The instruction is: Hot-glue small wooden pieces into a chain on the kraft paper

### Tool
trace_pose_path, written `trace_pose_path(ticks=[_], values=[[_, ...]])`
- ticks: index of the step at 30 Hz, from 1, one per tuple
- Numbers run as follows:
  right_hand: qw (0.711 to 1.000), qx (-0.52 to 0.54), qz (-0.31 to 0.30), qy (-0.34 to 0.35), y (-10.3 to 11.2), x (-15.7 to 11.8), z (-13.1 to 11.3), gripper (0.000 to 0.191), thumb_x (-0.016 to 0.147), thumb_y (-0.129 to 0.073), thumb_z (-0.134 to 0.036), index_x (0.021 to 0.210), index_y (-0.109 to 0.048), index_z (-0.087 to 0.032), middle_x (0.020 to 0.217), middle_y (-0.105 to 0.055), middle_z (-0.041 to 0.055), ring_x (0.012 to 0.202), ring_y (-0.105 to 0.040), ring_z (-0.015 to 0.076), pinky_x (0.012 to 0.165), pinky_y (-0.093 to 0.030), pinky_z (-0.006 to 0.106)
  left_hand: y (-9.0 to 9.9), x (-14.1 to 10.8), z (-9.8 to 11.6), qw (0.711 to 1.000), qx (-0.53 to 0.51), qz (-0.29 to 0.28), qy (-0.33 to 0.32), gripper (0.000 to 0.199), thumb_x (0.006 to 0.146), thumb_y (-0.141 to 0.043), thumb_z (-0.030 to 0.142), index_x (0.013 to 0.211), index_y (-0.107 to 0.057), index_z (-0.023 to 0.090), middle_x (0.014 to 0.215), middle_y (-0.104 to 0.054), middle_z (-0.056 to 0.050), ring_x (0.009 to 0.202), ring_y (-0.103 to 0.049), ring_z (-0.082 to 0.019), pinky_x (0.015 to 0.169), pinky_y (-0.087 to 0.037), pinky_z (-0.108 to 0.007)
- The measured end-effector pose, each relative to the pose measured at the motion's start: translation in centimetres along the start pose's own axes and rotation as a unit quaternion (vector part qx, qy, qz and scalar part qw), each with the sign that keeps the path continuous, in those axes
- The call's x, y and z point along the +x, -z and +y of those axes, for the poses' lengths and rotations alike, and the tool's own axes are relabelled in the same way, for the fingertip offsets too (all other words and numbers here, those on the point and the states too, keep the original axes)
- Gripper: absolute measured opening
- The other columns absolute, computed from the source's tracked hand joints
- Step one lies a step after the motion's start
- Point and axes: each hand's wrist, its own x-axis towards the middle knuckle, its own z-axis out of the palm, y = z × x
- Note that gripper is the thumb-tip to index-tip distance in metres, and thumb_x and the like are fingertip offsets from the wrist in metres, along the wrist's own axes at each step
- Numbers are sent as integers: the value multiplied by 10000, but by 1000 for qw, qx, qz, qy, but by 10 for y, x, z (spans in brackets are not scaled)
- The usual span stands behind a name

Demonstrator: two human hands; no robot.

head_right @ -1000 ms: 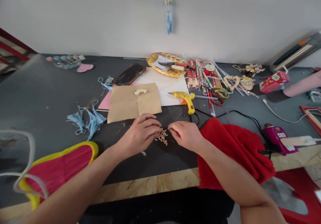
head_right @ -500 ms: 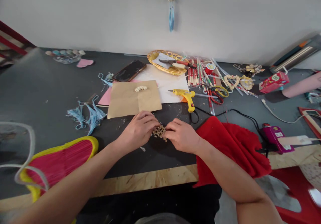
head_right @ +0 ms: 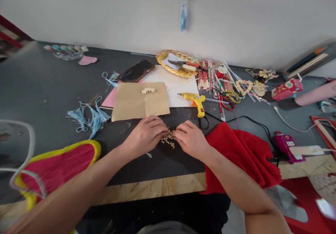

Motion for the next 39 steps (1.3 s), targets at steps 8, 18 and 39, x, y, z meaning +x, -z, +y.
trace_pose_path(ticks=[8, 18, 39], values=[[999, -11, -32, -2, -4, 2, -6, 157, 930, -536, -253, 932, -671, -173, 937, -651, 98, 897, -521, 224, 816, -477, 392, -2, 0, -3, 1000, -24, 18, 5, 177, 883, -519, 126, 856, -685, 180, 857, -711, -56, 937, -600, -228, 814, -499, -391], [998, -40, -50, -12, -5, 5, -8, 88, 882, -563, -177, 877, -651, -174, 941, -634, 88, 906, -492, 231, 815, -476, 391, -3, 0, -2, 999, -37, 2, -5, 185, 897, -503, 133, 851, -678, 172, 842, -701, -55, 907, -608, -216, 823, -503, -386], [998, -27, 50, -11, 8, 1, -10, 146, 923, -487, -131, 883, -626, -150, 959, -628, 104, 899, -517, 220, 808, -501, 380, -1, 3, 10, 992, -122, 28, -4, 102, 886, -578, 192, 961, -645, 170, 860, -711, -60, 896, -612, -213, 818, -513, -361]])
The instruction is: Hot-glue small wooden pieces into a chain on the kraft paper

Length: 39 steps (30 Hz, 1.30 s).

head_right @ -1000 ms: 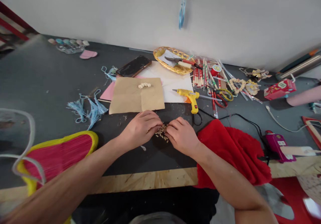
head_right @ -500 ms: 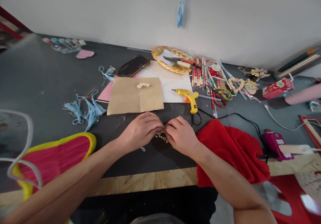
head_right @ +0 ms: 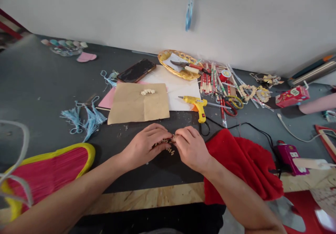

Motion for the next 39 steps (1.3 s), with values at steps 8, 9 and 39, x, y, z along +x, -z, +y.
trace_pose_path(ticks=[8, 9, 39], values=[[999, 30, 40, 21, 1, 3, -6, 116, 920, -498, -137, 924, -607, -175, 937, -623, 85, 869, -553, 202, 777, -514, 365, 3, -1, 9, 990, -89, 5, 110, 140, 846, -593, 105, 944, -642, 192, 872, -692, -37, 847, -632, -171, 755, -519, -287], [997, 41, 60, 9, 3, 4, -2, 100, 915, -515, -145, 945, -603, -181, 943, -618, 81, 883, -560, 199, 795, -514, 364, 4, -1, 9, 988, -96, 8, 119, 136, 846, -602, 123, 954, -648, 193, 883, -694, -42, 855, -635, -175, 763, -520, -293], [718, 553, 233, -354, 29, 13, 54, 300, 680, -711, -247, 933, -550, -245, 803, -513, -51, 610, -499, 75, 557, -448, 225, 6, 2, 3, 870, -382, 114, 289, 204, 801, -655, 291, 973, -687, 186, 844, -680, -30, 782, -625, -140, 729, -511, -270]])
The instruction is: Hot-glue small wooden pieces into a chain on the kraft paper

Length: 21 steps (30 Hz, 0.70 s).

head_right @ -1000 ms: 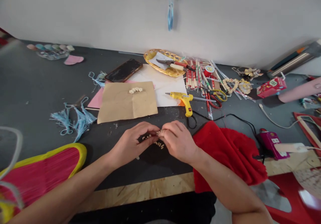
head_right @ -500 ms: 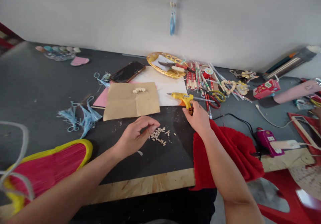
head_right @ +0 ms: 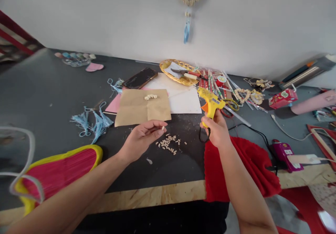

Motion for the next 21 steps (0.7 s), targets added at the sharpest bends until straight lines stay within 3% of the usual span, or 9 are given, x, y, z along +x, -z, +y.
trace_pose_path(ticks=[5, 9, 13, 17, 21], values=[[995, 24, -93, -11, -12, -20, -1, 265, 709, -674, -205, 953, -575, -243, 854, -564, 0, 695, -511, 129, 553, -409, 258, 1, 1, 3, 997, -72, 32, 7, 186, 744, -726, 263, 914, -721, 186, 848, -697, -31, 799, -632, -142, 742, -521, -264], [979, -20, -201, -15, -14, -32, -1, 299, 814, -635, -313, 1094, -597, -217, 770, -578, 29, 597, -459, 142, 526, -349, 292, 4, 5, 3, 990, -116, 79, -2, 178, 711, -764, 243, 879, -743, 190, 820, -705, -25, 768, -621, -128, 730, -519, -248], [958, -63, -279, -19, -13, -43, -3, 309, 896, -556, -446, 1095, -604, -215, 701, -561, 26, 594, -460, 152, 544, -340, 300, 7, 9, 2, 979, -168, 116, 7, 216, 677, -797, 225, 882, -739, 192, 798, -690, -5, 741, -603, -102, 703, -505, -213], [944, -107, -313, -9, -17, -49, -2, 370, 925, -470, -531, 1031, -608, -205, 719, -531, 30, 635, -452, 157, 583, -331, 309, 8, 10, 2, 974, -189, 123, 2, 203, 656, -814, 212, 837, -727, 181, 754, -663, 10, 683, -575, -79, 659, -489, -185], [944, -111, -310, -12, -19, -50, 2, 399, 923, -456, -550, 1026, -587, -187, 738, -482, 25, 652, -428, 154, 598, -328, 312, 7, 9, 3, 974, -192, 118, -1, 192, 644, -819, 191, 807, -719, 177, 740, -655, 15, 691, -578, -76, 655, -491, -171]])
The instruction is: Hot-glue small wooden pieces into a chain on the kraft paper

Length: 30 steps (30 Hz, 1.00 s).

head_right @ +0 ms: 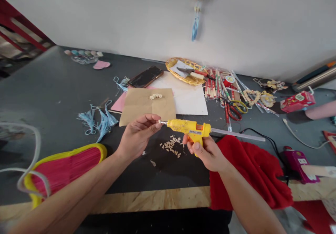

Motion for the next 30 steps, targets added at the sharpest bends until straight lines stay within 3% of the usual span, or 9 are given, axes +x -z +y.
trace_pose_path(ticks=[17, 30], values=[[999, -35, 19, -4, 0, -1, 7, 331, 923, -470, -516, 879, -551, -199, 779, -492, 33, 645, -415, 147, 612, -379, 319, 1, -1, 1, 1000, 15, -17, 3, 194, 657, -813, 220, 788, -678, 171, 696, -648, 9, 661, -585, -97, 637, -495, -212], [1000, -11, 9, -17, 1, 1, 9, 348, 905, -490, -532, 899, -568, -193, 764, -486, 32, 640, -413, 150, 602, -370, 316, 0, -1, 1, 999, 39, -14, -20, 190, 665, -809, 248, 771, -668, 177, 698, -625, 20, 647, -550, -93, 617, -458, -215]])
